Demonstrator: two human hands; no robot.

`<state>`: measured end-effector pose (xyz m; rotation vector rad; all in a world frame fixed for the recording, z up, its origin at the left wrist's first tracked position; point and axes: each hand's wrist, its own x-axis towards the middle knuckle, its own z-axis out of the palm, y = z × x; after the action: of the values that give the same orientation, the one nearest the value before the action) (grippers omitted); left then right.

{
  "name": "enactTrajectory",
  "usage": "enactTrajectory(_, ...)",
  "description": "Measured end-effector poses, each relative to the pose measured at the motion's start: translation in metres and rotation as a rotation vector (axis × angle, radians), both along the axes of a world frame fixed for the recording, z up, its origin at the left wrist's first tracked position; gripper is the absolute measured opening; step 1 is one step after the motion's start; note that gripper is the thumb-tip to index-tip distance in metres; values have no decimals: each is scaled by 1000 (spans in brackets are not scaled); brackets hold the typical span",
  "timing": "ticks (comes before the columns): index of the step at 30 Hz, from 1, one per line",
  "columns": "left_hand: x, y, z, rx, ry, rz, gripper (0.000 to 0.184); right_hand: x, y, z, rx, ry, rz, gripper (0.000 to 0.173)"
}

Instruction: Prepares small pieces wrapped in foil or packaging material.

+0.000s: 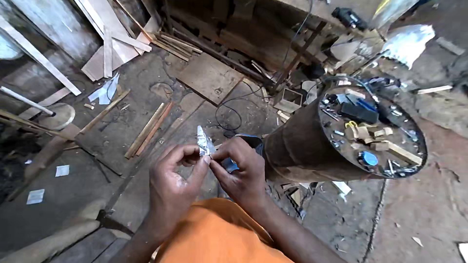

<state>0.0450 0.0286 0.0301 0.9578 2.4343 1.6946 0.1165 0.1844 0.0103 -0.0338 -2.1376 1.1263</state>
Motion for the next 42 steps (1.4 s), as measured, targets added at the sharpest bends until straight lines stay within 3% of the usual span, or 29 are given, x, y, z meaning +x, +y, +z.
enactTrajectory(9, 1, 2, 2, 18, -66, 16, 13, 0, -3, 2, 99, 10, -17, 4)
enactTrajectory(16, 0, -5, 3, -69, -112, -11, 13, 4, -1, 12, -94, -124, 145, 17)
enactTrajectory(25, -10, -8, 2, -223, -7, -47, 18, -4, 3, 13, -87, -141, 125, 7)
enactTrajectory(31, -15, -7, 3, -303, 106, -88, 21, -7, 4, 11, 27, -177, 157, 9)
enactTrajectory(42, -9, -11, 8, -439, 367, -101, 21, -5, -3, 12, -91, -244, 248, 11)
